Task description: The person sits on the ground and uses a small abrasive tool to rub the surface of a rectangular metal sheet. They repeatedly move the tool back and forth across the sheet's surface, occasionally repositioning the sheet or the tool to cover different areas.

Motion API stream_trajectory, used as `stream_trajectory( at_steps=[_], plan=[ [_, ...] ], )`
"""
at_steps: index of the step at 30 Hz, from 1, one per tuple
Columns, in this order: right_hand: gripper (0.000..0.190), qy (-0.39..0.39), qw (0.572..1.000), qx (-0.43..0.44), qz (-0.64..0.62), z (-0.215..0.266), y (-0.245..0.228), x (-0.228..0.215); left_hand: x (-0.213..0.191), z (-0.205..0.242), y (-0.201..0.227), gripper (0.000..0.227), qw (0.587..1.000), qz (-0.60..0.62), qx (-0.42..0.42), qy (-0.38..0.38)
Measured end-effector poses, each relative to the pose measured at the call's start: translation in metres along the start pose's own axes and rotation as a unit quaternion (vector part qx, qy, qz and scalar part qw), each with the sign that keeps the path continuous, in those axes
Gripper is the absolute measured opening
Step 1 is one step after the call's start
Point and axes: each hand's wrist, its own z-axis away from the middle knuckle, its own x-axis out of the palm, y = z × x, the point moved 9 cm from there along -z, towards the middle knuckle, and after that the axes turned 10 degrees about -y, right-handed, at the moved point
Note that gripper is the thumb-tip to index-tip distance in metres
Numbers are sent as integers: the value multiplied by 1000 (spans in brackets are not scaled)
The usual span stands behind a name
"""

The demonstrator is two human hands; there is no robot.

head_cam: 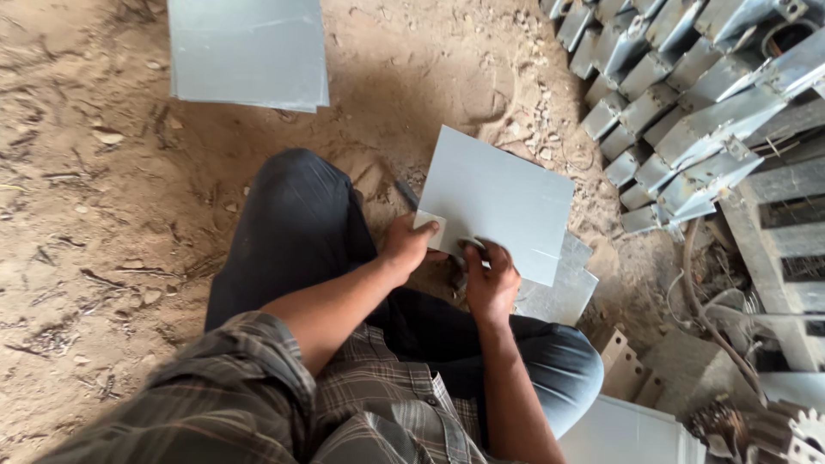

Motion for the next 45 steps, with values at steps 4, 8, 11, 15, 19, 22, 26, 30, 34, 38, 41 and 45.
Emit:
stream_trajectory(
  at_steps=[4,8,11,15,19,22,26,30,34,38,41,45],
  plan=[
    [15,-72,995,61,5,-20,10,11,-14,5,-3,30,999,18,5,-41],
    [17,-132,991,37,-1,-41,-7,25,-24,11,-11,32,998,16,-25,-47],
    [18,-168,986,4,20,-52,-17,40,-26,8,-15,33,998,27,-16,-55],
    [19,-197,979,-18,40,-58,-13,49,-26,3,-26,33,996,54,-18,-68],
    [16,-226,969,-49,87,-65,-15,55,-30,2,-26,34,997,40,-2,-68],
    [12,-246,960,-76,110,-71,-20,67,-26,0,-25,36,996,40,14,-80],
    [9,-277,951,-79,110,-73,-29,88,-27,2,-21,39,997,20,9,-81],
    [18,-294,951,-71,64,-72,-32,77,-28,5,-15,41,998,5,10,-68],
    [14,-270,953,-53,126,-72,-23,65,-26,5,-21,40,997,20,13,-76],
    [14,-270,953,-82,107,-77,-38,95,-26,1,-22,38,996,40,23,-82],
    [16,-266,953,-103,97,-78,-54,105,-28,1,-21,37,997,28,11,-69],
    [16,-290,954,-53,54,-78,-44,91,-29,1,-21,36,997,27,15,-66]
  ],
)
